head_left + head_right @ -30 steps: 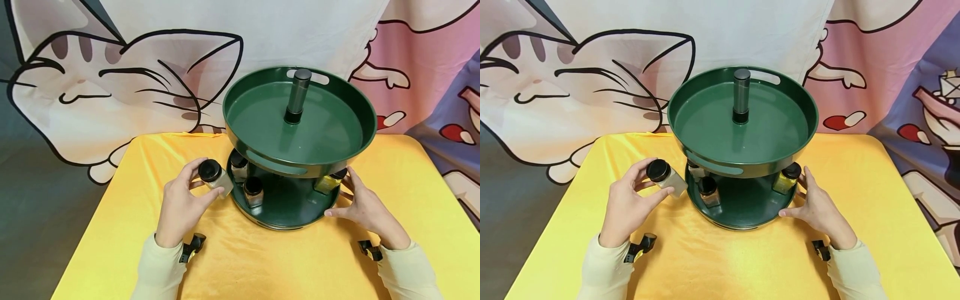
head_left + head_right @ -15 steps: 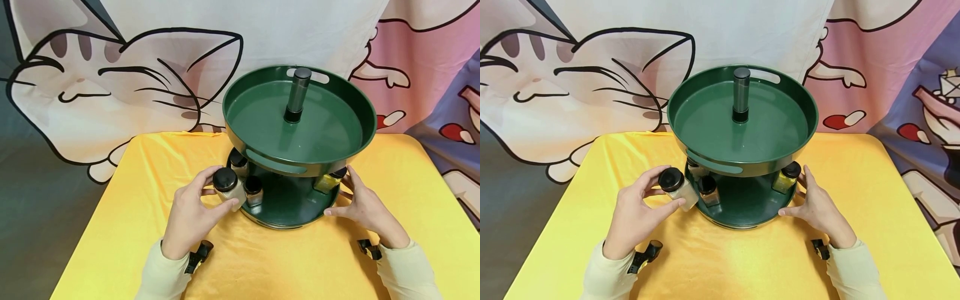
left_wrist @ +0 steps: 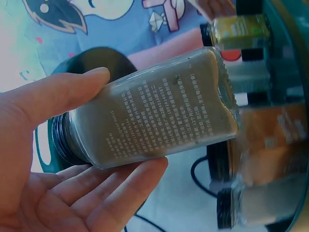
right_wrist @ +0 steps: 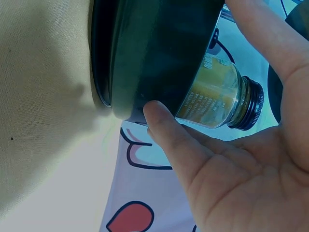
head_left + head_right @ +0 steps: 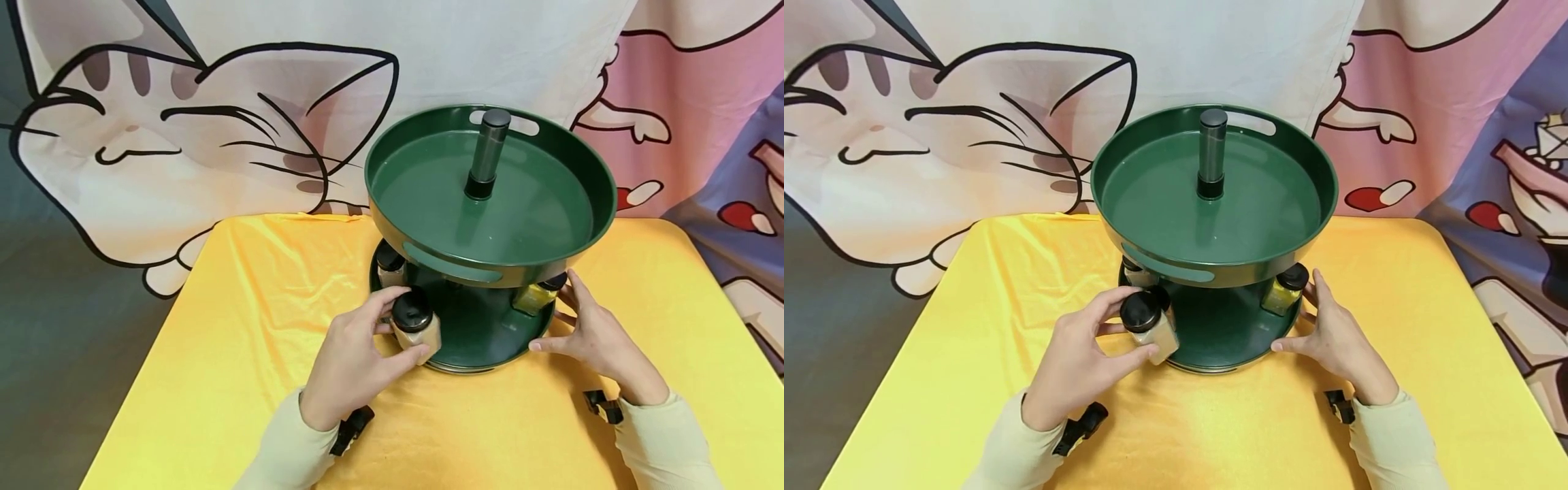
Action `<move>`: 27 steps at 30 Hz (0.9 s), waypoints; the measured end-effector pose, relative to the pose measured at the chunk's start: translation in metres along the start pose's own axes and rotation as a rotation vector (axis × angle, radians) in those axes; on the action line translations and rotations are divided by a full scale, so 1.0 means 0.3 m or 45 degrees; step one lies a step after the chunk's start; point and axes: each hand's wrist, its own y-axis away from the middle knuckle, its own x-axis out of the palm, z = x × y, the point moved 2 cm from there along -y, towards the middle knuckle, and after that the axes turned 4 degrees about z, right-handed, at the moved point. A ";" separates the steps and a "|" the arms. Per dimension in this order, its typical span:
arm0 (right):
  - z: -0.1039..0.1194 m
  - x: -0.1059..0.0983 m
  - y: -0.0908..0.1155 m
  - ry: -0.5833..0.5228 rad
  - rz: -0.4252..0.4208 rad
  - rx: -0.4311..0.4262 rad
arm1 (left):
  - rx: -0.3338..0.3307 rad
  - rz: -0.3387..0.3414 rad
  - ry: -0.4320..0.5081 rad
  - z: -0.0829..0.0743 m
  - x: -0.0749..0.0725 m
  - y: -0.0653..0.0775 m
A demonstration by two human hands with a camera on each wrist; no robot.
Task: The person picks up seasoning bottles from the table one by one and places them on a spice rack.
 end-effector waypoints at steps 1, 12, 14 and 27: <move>0.000 0.000 0.000 -0.004 0.001 0.002 | 0.004 0.010 -0.020 -0.002 0.009 -0.004; 0.002 0.002 0.001 -0.008 -0.008 -0.013 | 0.040 0.049 -0.289 -0.041 0.124 -0.052; 0.003 0.003 0.001 -0.008 -0.010 -0.018 | 0.017 0.071 -0.292 -0.043 0.144 -0.058; -0.003 0.009 0.000 0.003 -0.023 -0.037 | -0.087 0.191 -0.317 -0.023 0.266 -0.085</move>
